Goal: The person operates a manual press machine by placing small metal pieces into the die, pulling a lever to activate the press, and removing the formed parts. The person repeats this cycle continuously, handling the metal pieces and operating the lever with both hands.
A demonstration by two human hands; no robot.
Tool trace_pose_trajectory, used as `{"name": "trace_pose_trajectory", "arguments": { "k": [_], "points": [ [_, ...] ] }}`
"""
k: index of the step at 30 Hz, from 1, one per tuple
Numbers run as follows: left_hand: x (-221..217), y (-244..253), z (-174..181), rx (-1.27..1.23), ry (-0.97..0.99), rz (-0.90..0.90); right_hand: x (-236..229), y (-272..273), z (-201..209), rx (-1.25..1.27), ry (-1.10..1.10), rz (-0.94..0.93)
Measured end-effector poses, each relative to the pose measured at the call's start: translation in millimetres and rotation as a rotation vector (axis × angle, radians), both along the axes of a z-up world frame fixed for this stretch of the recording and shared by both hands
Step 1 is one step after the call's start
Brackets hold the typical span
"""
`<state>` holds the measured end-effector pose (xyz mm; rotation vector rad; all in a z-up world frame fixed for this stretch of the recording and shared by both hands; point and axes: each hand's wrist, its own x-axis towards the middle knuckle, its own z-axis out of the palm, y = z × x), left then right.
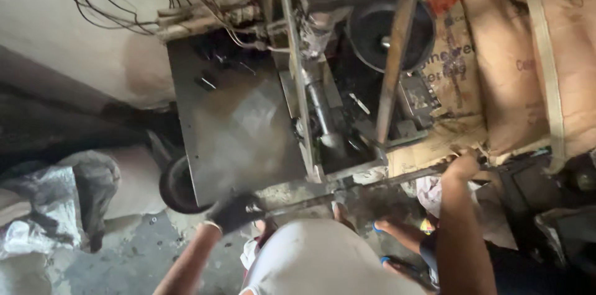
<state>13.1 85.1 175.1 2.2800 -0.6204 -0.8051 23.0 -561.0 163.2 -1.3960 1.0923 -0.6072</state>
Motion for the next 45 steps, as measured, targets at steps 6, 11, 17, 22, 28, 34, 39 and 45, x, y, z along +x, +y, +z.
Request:
{"name": "trace_pose_trajectory", "arguments": {
  "k": [6, 11, 17, 22, 28, 34, 39, 45],
  "points": [
    [54.7, -97.5, 93.7, -0.285, -0.146, 0.58, -20.2, -10.7, -33.8, 0.182, -0.516, 0.307],
    [92.2, -203.7, 149.4, -0.561, -0.248, 1.058, -30.5, -24.7, -30.7, 0.083, -0.281, 0.524],
    [112.9, -245.5, 155.4, -0.337, -0.498, 1.377, 12.8, -38.4, 58.5, -0.373, -0.234, 0.671],
    [115.7, -242.4, 142.3, -0.248, -0.613, 1.359, 107.1, 3.9, 103.0, -0.886, -0.04, 1.145],
    [114.6, -240.2, 131.2, -0.244, -0.644, 1.328, 130.2, 37.5, 97.6, -1.257, 0.442, 1.337],
    [102.4, -241.7, 123.2, -0.289, -0.562, 1.345, 176.5, 26.6, 68.7, -1.196, 0.293, 1.178],
    [98.5, -242.2, 123.4, -0.303, -0.529, 1.356, 194.9, 23.0, 36.5, -1.173, 0.113, 1.052],
    [99.7, -244.1, 124.7, -0.27, -0.547, 1.368, 194.0, 17.4, 33.3, -1.063, 0.076, 1.055]
  ]
}}
